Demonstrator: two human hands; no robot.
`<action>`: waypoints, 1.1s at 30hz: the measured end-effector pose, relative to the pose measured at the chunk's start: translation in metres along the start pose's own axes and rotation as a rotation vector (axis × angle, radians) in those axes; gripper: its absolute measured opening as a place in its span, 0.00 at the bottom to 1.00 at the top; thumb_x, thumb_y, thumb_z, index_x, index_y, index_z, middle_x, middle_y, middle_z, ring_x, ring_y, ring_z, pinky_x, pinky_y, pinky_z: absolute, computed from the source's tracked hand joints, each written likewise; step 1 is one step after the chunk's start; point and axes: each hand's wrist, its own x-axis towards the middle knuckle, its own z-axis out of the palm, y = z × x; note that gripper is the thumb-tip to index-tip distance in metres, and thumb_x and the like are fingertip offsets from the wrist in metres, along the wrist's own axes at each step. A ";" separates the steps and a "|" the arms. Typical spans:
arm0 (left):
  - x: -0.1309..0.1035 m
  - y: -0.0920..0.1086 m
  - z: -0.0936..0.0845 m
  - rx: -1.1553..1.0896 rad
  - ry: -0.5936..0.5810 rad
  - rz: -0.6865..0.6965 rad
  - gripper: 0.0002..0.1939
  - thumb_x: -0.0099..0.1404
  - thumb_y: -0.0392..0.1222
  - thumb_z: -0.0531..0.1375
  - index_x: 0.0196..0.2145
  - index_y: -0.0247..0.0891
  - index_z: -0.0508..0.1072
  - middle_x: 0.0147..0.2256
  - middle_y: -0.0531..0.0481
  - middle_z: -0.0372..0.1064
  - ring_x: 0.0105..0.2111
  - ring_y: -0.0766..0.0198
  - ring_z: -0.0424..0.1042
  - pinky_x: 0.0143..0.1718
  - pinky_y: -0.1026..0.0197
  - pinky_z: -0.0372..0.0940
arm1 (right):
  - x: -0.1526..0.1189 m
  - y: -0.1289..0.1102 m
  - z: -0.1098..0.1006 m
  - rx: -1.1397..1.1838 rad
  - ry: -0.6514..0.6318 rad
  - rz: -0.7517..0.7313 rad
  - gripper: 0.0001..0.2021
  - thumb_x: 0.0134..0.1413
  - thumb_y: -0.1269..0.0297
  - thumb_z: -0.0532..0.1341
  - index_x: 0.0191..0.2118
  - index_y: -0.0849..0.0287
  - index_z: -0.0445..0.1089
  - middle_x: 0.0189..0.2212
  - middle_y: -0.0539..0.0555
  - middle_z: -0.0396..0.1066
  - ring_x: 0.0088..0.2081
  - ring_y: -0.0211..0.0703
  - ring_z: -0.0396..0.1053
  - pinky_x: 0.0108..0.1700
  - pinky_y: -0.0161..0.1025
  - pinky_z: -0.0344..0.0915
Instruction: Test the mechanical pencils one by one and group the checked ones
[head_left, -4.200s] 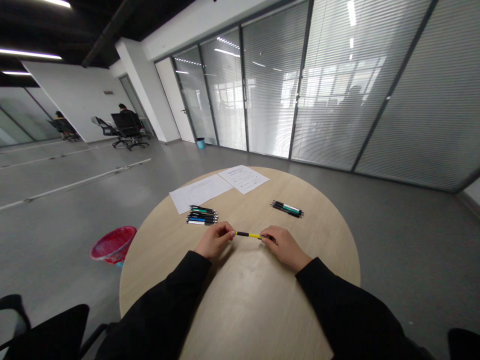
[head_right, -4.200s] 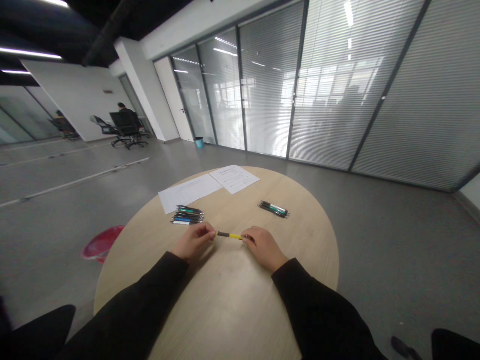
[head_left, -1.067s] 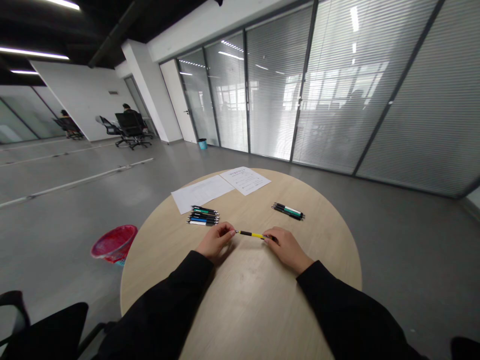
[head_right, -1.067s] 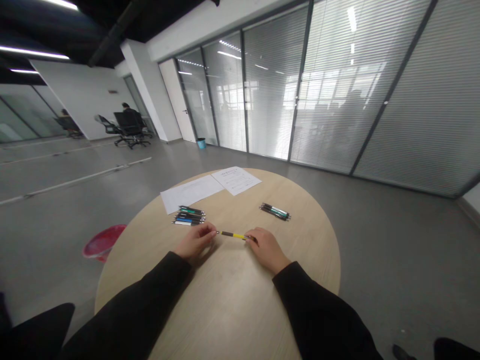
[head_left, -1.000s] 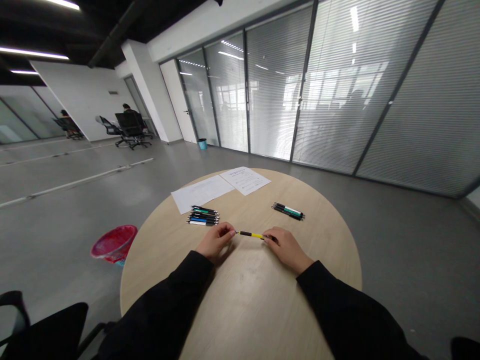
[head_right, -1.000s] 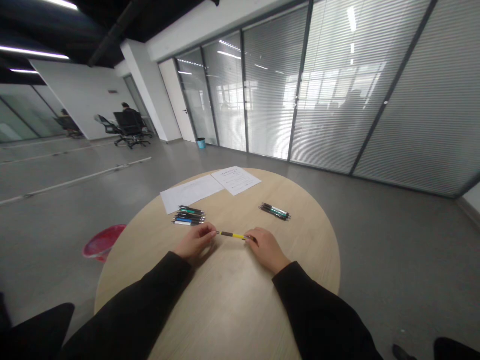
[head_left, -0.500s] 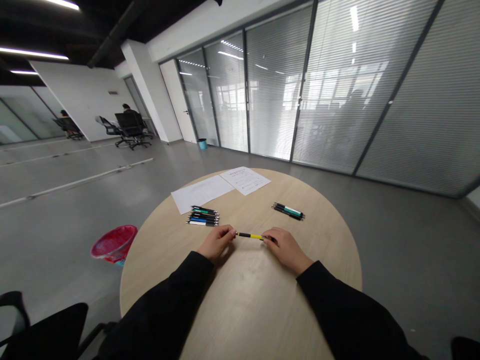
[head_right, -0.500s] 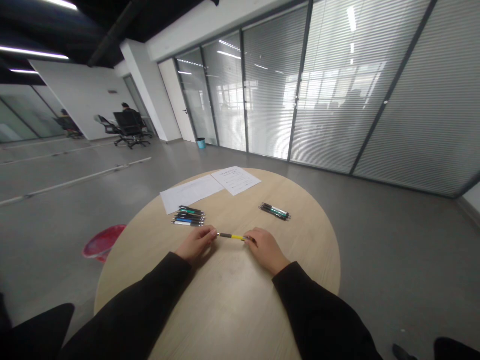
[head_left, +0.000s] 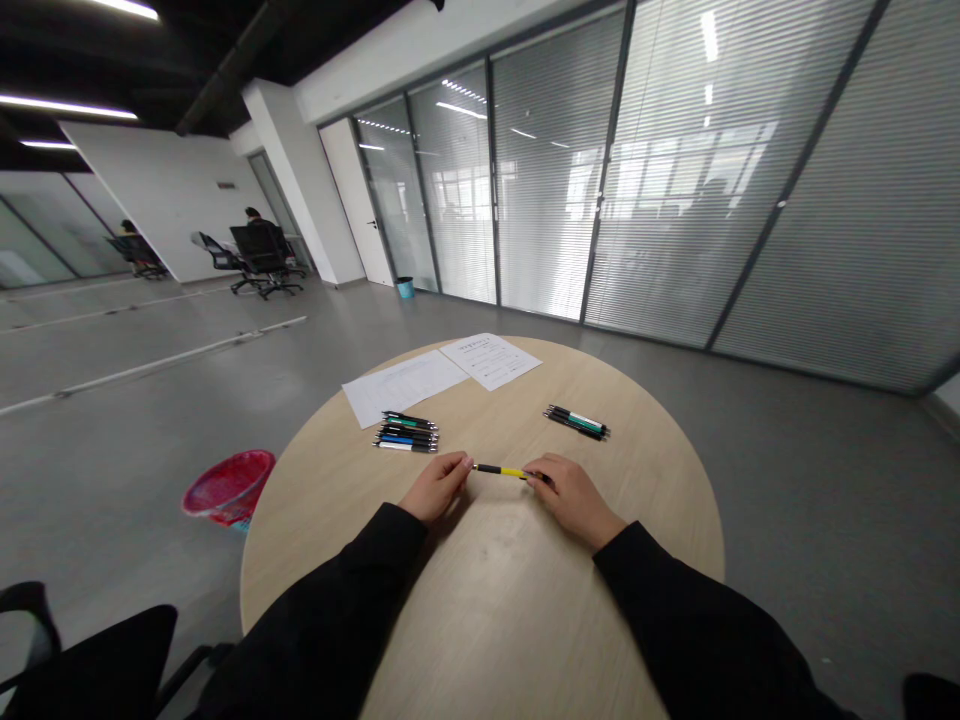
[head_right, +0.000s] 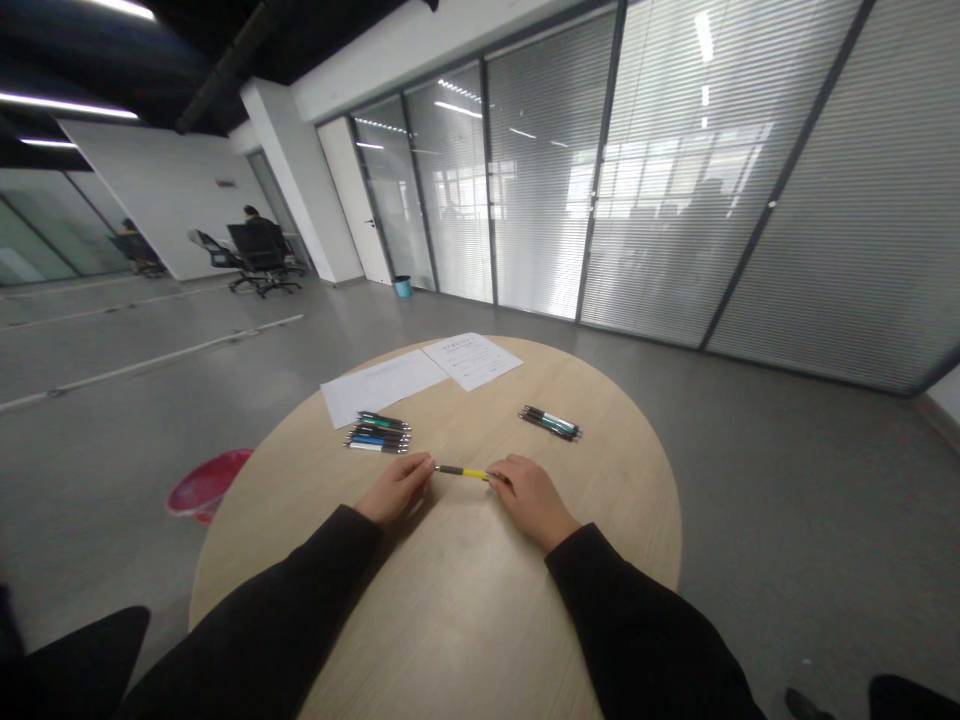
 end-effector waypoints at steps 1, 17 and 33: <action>0.000 0.000 0.000 -0.005 -0.004 0.011 0.26 0.65 0.63 0.53 0.21 0.39 0.60 0.18 0.56 0.57 0.20 0.68 0.56 0.23 0.64 0.52 | 0.000 0.000 0.000 0.002 0.002 0.001 0.06 0.62 0.68 0.60 0.40 0.57 0.76 0.35 0.55 0.74 0.38 0.44 0.70 0.43 0.40 0.64; 0.001 -0.005 -0.008 0.016 -0.036 0.138 0.11 0.63 0.48 0.60 0.31 0.38 0.66 0.26 0.56 0.60 0.26 0.67 0.58 0.29 0.64 0.56 | 0.000 0.005 -0.001 0.012 -0.001 0.003 0.07 0.62 0.68 0.60 0.40 0.57 0.76 0.35 0.55 0.74 0.38 0.44 0.69 0.43 0.40 0.64; 0.002 -0.003 -0.014 0.115 0.017 0.222 0.08 0.59 0.42 0.63 0.29 0.36 0.69 0.27 0.53 0.65 0.27 0.66 0.62 0.29 0.64 0.58 | 0.000 0.007 0.000 0.067 0.020 -0.007 0.07 0.61 0.70 0.61 0.40 0.57 0.77 0.34 0.54 0.73 0.36 0.43 0.69 0.41 0.39 0.63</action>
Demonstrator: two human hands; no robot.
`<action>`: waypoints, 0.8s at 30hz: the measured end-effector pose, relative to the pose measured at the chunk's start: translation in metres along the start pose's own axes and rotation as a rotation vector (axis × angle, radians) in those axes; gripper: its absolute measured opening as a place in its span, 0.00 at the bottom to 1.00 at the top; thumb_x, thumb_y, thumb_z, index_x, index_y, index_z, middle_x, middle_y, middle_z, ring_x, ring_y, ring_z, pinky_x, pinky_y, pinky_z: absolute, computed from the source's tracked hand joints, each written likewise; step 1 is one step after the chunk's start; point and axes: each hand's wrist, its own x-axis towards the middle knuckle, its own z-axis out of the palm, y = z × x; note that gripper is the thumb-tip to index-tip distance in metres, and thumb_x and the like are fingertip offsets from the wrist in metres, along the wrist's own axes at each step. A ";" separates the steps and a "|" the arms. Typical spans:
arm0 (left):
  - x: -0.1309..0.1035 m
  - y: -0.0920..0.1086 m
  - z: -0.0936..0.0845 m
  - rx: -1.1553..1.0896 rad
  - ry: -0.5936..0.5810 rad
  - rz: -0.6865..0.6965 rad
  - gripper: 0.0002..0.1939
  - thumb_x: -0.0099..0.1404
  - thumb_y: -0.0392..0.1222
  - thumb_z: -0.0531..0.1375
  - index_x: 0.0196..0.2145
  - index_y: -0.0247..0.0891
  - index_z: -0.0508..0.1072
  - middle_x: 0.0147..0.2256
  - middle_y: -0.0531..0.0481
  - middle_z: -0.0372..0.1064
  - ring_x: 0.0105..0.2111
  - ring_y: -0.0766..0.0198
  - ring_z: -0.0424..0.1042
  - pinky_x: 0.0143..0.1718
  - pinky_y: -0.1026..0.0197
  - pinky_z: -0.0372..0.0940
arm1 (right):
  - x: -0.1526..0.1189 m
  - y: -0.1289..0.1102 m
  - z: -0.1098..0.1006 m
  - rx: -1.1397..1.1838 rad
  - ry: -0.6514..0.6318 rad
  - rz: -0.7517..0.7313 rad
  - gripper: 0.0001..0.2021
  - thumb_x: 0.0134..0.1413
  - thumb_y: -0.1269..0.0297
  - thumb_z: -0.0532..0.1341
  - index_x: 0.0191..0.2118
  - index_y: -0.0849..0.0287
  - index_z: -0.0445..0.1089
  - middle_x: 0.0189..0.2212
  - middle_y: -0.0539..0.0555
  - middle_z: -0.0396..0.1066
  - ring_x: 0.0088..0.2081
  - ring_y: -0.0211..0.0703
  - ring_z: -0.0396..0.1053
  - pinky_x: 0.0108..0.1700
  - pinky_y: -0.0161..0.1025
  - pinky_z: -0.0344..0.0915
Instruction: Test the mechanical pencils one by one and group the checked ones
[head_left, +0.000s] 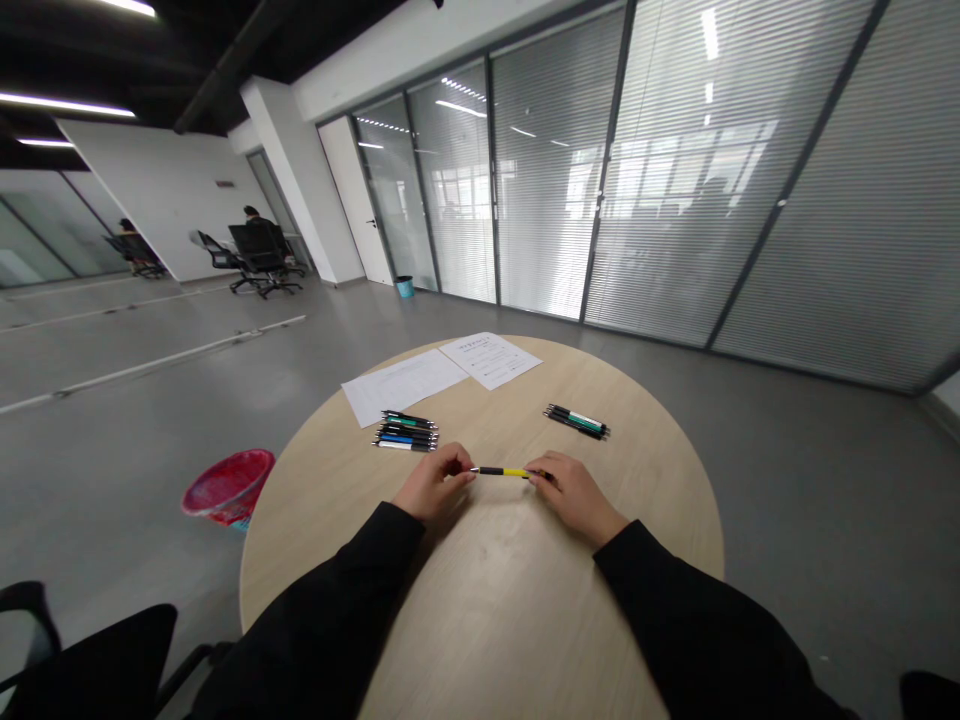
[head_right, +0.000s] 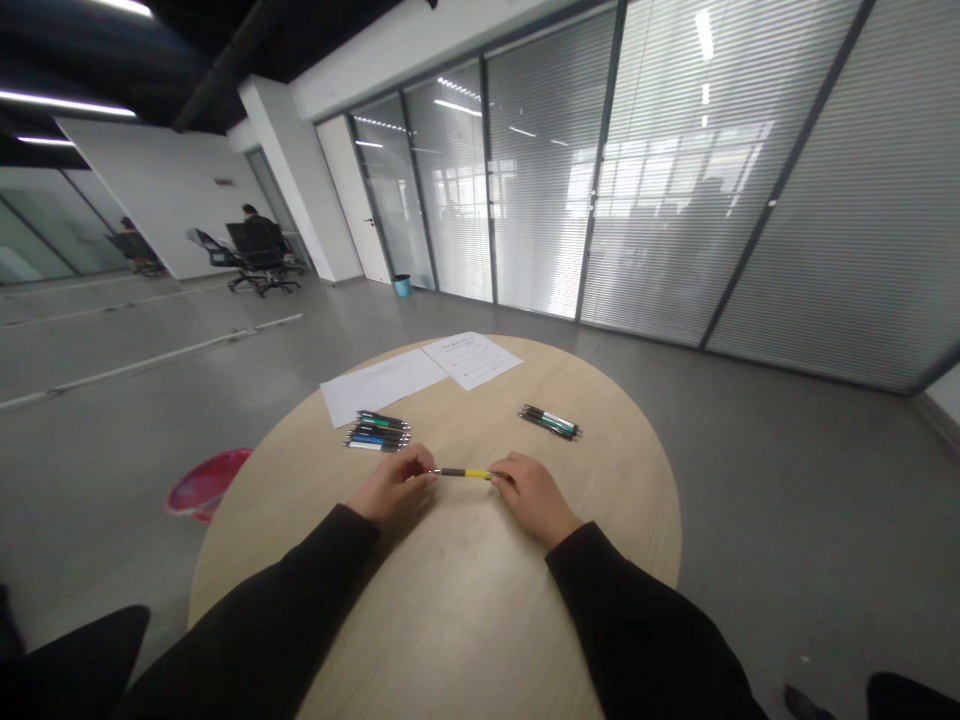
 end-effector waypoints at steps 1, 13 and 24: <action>0.000 0.001 0.000 0.002 -0.002 0.007 0.07 0.60 0.42 0.63 0.29 0.36 0.69 0.27 0.52 0.65 0.27 0.66 0.63 0.29 0.64 0.58 | 0.000 0.000 -0.001 0.019 -0.006 -0.001 0.07 0.61 0.70 0.61 0.40 0.57 0.77 0.34 0.54 0.73 0.36 0.43 0.69 0.40 0.39 0.64; -0.001 0.005 0.008 -0.213 -0.008 -0.115 0.11 0.58 0.45 0.64 0.30 0.35 0.70 0.24 0.55 0.64 0.24 0.68 0.62 0.27 0.65 0.57 | 0.002 -0.001 -0.003 0.105 0.062 0.021 0.07 0.62 0.71 0.59 0.40 0.58 0.76 0.35 0.55 0.74 0.37 0.44 0.70 0.43 0.40 0.64; 0.000 0.008 0.011 -0.292 0.058 -0.170 0.12 0.59 0.47 0.64 0.29 0.35 0.72 0.22 0.54 0.68 0.23 0.67 0.65 0.27 0.64 0.59 | 0.002 0.001 0.000 0.083 0.076 0.014 0.07 0.61 0.70 0.59 0.39 0.57 0.76 0.34 0.54 0.74 0.36 0.44 0.70 0.41 0.41 0.65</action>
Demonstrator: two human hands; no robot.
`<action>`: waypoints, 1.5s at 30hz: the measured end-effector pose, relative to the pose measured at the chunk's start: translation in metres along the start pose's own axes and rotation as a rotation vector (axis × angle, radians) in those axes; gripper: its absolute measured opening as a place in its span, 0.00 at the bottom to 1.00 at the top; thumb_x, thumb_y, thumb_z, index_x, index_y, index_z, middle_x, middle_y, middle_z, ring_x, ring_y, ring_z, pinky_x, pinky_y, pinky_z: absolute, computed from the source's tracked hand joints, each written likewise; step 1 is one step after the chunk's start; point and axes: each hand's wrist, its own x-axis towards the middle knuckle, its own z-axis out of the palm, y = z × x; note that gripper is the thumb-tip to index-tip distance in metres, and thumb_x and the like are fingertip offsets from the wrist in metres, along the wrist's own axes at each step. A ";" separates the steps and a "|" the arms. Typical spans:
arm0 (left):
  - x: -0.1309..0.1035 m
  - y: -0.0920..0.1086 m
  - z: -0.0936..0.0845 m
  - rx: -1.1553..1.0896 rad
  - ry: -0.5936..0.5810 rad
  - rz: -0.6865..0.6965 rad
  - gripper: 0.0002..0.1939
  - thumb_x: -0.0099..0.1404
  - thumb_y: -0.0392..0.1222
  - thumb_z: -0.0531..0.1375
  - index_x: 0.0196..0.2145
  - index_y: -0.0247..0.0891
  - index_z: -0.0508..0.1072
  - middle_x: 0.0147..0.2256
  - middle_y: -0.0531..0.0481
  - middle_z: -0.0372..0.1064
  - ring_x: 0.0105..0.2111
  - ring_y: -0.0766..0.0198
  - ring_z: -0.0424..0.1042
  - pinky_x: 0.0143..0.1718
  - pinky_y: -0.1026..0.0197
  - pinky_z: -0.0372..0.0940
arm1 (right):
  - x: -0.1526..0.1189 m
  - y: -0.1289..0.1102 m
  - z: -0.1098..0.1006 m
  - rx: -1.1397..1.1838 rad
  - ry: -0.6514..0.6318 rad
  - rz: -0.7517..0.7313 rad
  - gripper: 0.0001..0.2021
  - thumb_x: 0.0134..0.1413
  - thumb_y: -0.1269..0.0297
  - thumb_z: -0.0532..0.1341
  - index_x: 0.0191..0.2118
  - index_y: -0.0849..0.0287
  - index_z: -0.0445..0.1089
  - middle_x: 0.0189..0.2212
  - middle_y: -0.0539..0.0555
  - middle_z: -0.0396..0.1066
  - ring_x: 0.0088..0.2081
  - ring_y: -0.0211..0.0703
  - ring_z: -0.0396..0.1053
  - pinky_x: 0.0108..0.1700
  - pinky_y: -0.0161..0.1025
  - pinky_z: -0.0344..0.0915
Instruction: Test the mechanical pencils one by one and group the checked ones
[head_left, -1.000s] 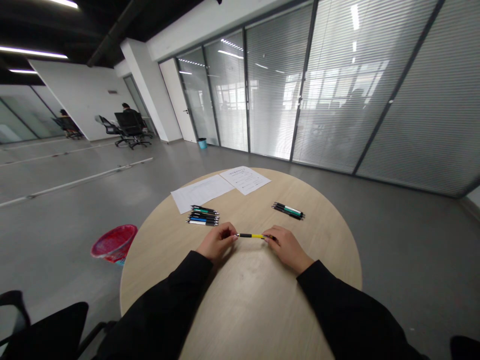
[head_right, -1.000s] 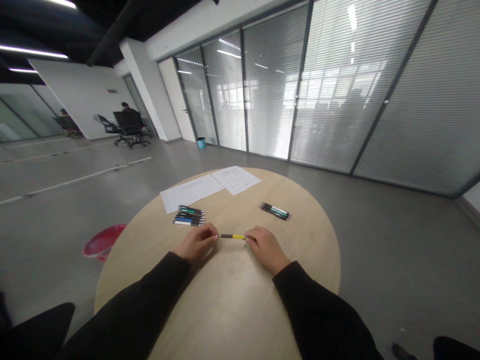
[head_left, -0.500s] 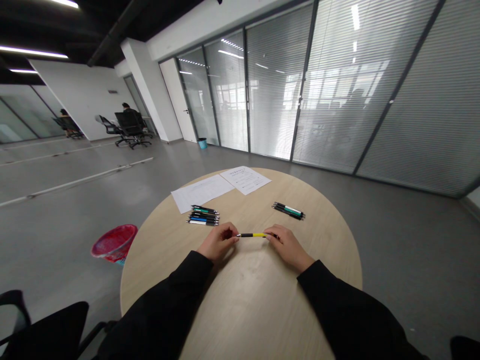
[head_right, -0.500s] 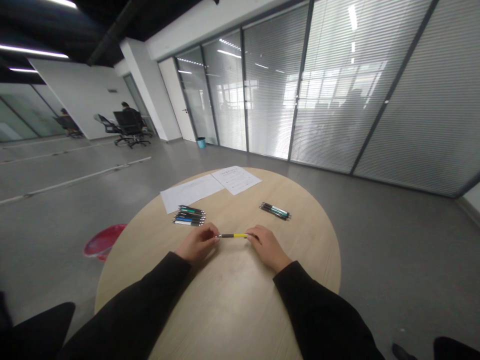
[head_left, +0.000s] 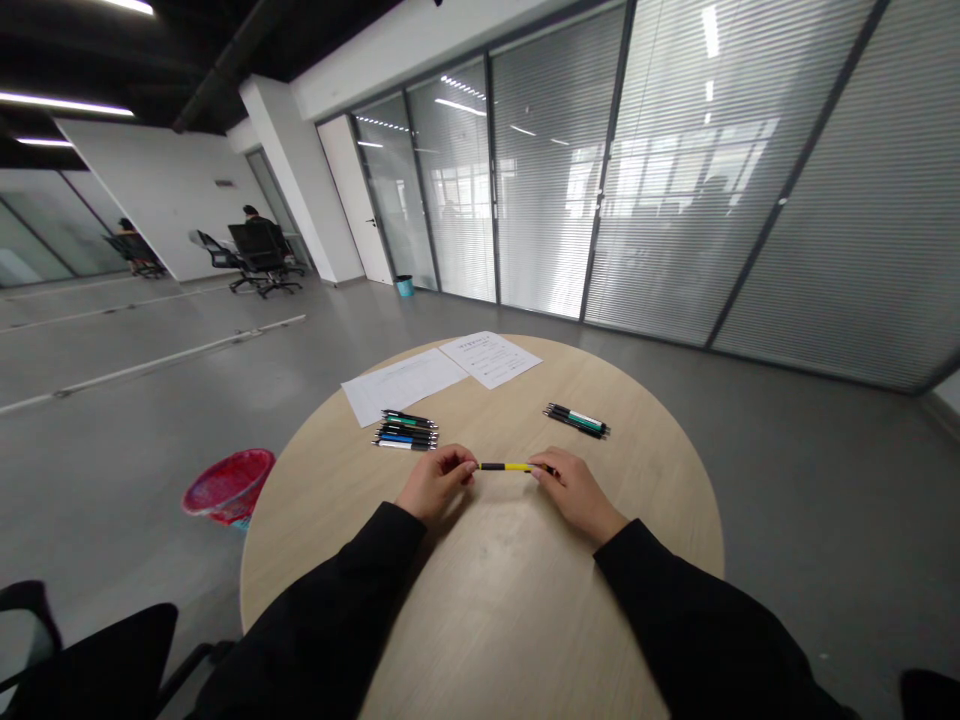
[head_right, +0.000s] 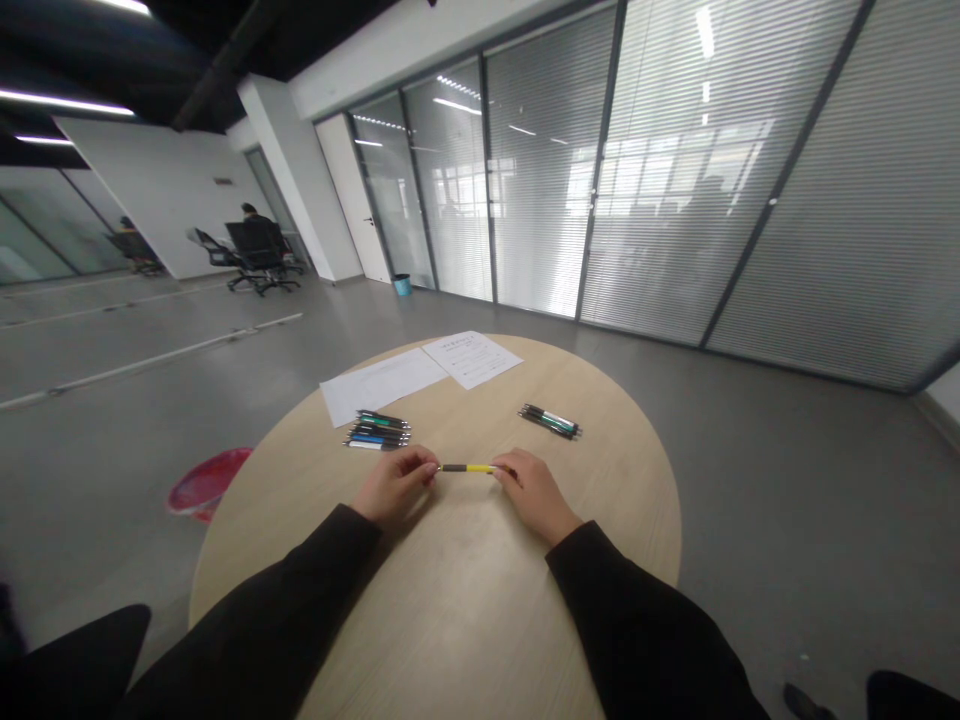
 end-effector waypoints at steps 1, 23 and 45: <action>0.000 0.000 0.000 0.003 0.003 0.001 0.12 0.59 0.47 0.64 0.29 0.35 0.73 0.22 0.53 0.68 0.23 0.67 0.65 0.28 0.64 0.59 | 0.000 0.000 0.000 -0.003 -0.002 -0.003 0.07 0.61 0.70 0.59 0.39 0.57 0.76 0.34 0.54 0.74 0.36 0.44 0.70 0.41 0.41 0.65; -0.002 -0.001 0.004 -0.036 -0.040 -0.115 0.24 0.61 0.62 0.59 0.25 0.37 0.64 0.17 0.59 0.58 0.16 0.72 0.57 0.19 0.67 0.50 | -0.001 -0.010 -0.003 0.036 0.057 -0.053 0.09 0.64 0.65 0.57 0.40 0.57 0.75 0.34 0.55 0.73 0.37 0.45 0.69 0.41 0.41 0.65; -0.002 -0.004 0.001 0.035 -0.107 -0.013 0.19 0.64 0.56 0.59 0.28 0.37 0.66 0.20 0.57 0.60 0.21 0.70 0.58 0.25 0.66 0.54 | 0.000 -0.009 -0.003 0.023 0.050 -0.037 0.08 0.64 0.65 0.58 0.39 0.57 0.76 0.34 0.55 0.73 0.36 0.44 0.69 0.40 0.40 0.65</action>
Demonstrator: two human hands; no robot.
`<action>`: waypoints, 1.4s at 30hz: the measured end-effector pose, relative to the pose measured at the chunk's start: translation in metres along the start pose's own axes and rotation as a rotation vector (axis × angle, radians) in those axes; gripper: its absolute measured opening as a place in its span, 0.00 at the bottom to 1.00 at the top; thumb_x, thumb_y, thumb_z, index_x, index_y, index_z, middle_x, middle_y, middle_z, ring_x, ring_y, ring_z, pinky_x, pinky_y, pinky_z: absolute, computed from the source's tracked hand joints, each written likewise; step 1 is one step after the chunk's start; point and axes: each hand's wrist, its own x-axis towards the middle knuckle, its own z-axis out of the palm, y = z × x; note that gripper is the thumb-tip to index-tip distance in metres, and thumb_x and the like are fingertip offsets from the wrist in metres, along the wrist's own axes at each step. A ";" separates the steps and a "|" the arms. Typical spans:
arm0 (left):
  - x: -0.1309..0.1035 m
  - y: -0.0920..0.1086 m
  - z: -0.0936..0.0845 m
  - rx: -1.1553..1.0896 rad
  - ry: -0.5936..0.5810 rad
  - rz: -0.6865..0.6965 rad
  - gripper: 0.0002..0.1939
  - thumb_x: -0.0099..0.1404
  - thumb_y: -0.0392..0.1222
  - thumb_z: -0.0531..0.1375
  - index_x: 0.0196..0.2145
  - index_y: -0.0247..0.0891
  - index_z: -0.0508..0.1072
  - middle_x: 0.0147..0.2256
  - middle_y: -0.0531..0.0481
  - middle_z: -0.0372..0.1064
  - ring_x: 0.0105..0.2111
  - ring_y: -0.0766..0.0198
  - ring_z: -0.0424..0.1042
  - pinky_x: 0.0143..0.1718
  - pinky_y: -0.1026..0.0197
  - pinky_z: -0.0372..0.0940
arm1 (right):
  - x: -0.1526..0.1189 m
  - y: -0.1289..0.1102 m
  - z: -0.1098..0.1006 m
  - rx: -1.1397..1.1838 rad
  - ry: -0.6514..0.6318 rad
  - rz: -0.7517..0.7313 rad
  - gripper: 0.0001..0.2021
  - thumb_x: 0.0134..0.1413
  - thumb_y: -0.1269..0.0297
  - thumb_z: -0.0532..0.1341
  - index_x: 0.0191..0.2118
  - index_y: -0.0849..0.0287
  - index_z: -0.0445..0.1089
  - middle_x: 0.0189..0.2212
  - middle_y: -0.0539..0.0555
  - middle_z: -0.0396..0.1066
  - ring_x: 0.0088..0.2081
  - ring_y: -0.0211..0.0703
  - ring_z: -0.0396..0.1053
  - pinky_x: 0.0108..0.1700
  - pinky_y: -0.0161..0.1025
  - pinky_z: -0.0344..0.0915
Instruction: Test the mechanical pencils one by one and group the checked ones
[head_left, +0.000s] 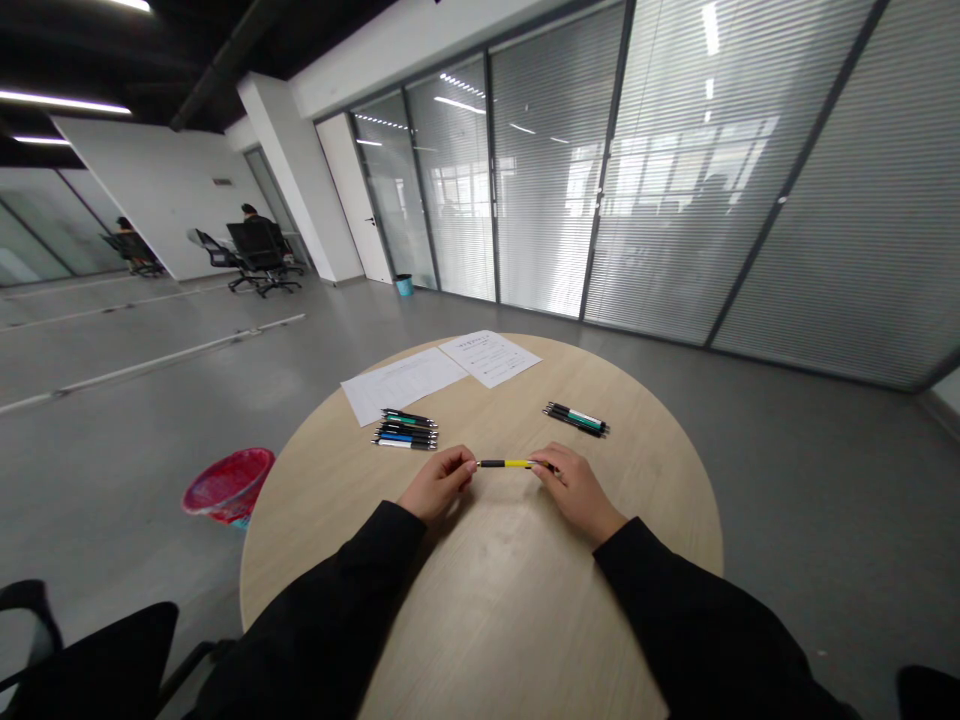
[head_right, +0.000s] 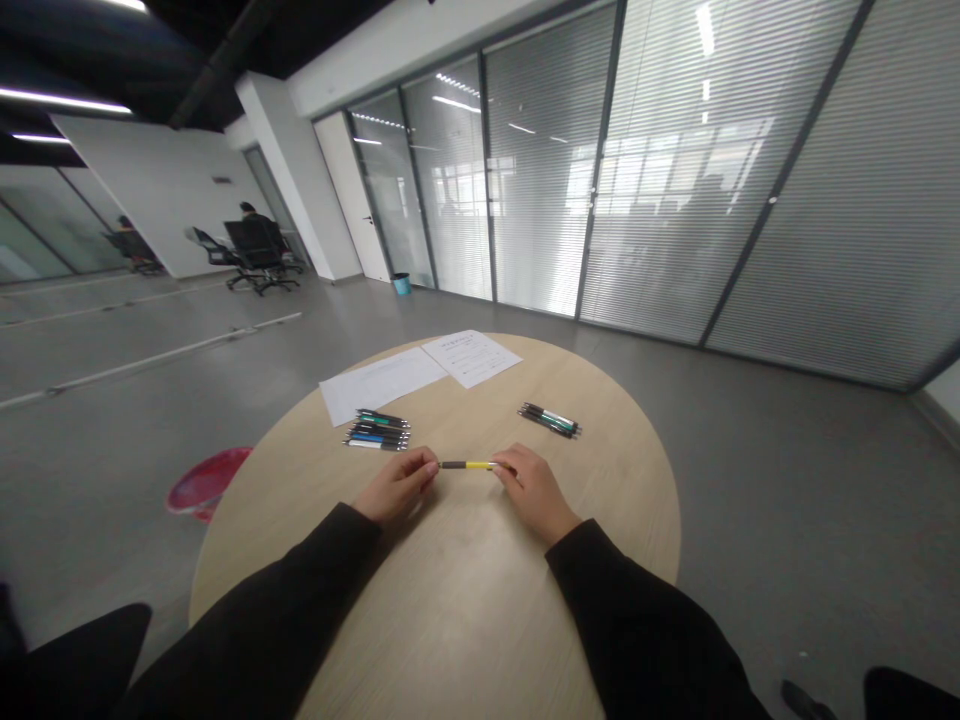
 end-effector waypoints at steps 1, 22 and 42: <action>0.000 -0.001 -0.001 0.006 -0.002 0.015 0.18 0.64 0.55 0.59 0.28 0.37 0.66 0.21 0.57 0.61 0.21 0.69 0.59 0.25 0.66 0.55 | 0.000 0.000 0.000 0.000 -0.004 0.000 0.08 0.64 0.65 0.58 0.39 0.57 0.76 0.34 0.55 0.73 0.36 0.44 0.69 0.39 0.40 0.64; -0.005 0.011 0.000 0.293 0.086 0.084 0.14 0.63 0.51 0.60 0.37 0.36 0.73 0.26 0.52 0.68 0.25 0.66 0.64 0.27 0.64 0.59 | -0.001 0.007 0.002 -0.001 0.005 0.036 0.08 0.63 0.65 0.59 0.39 0.57 0.76 0.34 0.55 0.74 0.36 0.45 0.69 0.40 0.41 0.64; 0.000 -0.003 -0.004 0.160 0.048 0.089 0.15 0.66 0.52 0.58 0.31 0.36 0.69 0.24 0.55 0.61 0.24 0.67 0.60 0.28 0.64 0.56 | 0.000 0.004 0.001 0.001 -0.004 0.040 0.07 0.62 0.66 0.60 0.38 0.57 0.76 0.34 0.54 0.74 0.36 0.44 0.70 0.41 0.40 0.64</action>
